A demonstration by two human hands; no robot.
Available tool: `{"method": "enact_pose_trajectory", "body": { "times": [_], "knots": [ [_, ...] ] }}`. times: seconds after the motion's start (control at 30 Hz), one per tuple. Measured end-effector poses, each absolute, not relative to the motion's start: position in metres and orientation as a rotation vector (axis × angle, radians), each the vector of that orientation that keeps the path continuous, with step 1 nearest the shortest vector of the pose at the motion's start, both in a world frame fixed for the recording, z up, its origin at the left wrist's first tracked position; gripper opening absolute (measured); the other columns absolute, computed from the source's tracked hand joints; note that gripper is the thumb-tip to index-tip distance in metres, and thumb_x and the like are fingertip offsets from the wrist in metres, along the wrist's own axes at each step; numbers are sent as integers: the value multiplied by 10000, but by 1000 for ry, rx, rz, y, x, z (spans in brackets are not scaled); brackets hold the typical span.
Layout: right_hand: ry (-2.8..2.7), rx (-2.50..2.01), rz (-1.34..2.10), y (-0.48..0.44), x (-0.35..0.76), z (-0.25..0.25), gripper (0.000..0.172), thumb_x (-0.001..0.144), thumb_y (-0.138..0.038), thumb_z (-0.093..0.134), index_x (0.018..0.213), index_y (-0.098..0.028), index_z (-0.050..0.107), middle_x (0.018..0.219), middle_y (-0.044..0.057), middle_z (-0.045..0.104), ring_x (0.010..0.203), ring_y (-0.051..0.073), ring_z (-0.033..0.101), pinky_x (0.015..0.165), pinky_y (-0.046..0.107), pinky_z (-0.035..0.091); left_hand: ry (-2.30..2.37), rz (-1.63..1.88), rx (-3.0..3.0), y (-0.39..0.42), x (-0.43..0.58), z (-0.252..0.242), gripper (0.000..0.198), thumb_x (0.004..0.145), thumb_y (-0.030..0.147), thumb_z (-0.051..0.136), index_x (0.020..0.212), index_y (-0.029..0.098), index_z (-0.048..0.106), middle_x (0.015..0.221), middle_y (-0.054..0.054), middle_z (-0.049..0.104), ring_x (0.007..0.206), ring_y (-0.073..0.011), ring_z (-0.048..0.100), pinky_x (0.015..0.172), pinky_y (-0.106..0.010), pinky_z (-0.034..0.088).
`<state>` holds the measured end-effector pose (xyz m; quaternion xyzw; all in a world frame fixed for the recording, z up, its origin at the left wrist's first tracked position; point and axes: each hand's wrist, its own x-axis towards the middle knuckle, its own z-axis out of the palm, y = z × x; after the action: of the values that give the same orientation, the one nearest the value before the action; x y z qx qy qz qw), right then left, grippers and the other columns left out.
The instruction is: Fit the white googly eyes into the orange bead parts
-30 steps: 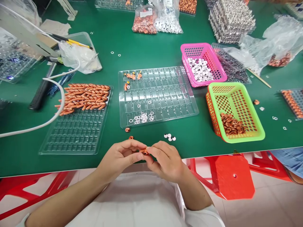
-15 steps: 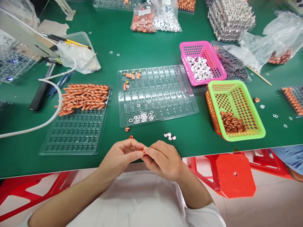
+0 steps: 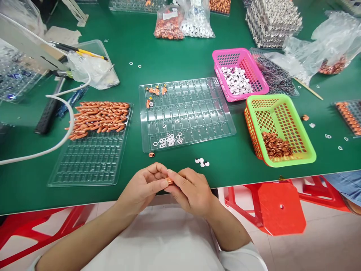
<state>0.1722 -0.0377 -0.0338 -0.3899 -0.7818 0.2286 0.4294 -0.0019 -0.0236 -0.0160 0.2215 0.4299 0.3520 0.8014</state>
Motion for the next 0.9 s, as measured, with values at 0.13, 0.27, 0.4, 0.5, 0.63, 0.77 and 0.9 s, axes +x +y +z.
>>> {"method": "enact_pose_trajectory", "body": {
  "times": [0.13,0.27,0.4,0.5,0.63,0.77,0.9],
  "knots": [
    [-1967,-965,597,-38,172,-35,480,923,-189,560,1390,-219,457,858,62,653,701,149,607,518,235,479,870,749,411,-24,-3,-16,340,698,192,818,931,169,572,771,-12,739,682,-127,686,654,-243,546],
    [-1972,-906,592,-38,173,-38,486,904,-134,571,1378,-188,473,846,73,648,699,159,591,545,257,489,888,731,397,-24,-3,-16,384,705,184,813,999,177,564,790,-11,752,690,-139,700,676,-258,551],
    [-1981,-876,562,-38,174,-40,495,894,-114,567,1378,-173,479,814,72,642,665,167,575,533,274,485,889,693,423,-24,-5,-19,374,723,189,803,1030,177,588,818,-18,756,720,-145,710,721,-273,558],
    [-1993,-873,539,-38,175,-41,492,892,-102,564,1374,-155,481,797,74,645,661,169,577,528,276,484,856,682,463,-25,-7,-19,363,745,210,791,1063,172,619,872,-41,750,784,-152,713,778,-289,567],
    [-2009,-870,475,-39,177,-42,494,893,-86,555,1376,-135,460,830,84,665,701,175,608,551,282,506,918,697,630,-31,-7,-15,523,636,170,857,1116,204,652,1028,-53,703,863,-188,708,755,-294,597],
    [-2030,-873,382,-40,177,-46,485,886,-77,561,1360,-91,462,795,86,657,668,176,599,515,287,490,1061,731,818,-37,-5,-10,471,679,185,825,1125,207,677,1000,-48,713,883,-206,709,797,-329,609],
    [-2046,-859,361,-41,175,-47,496,889,-70,540,1374,-69,439,783,90,646,671,179,597,500,284,487,1098,757,874,-40,-2,-12,435,708,206,805,1126,181,687,975,-59,742,858,-215,722,814,-350,616]
  ]
}}
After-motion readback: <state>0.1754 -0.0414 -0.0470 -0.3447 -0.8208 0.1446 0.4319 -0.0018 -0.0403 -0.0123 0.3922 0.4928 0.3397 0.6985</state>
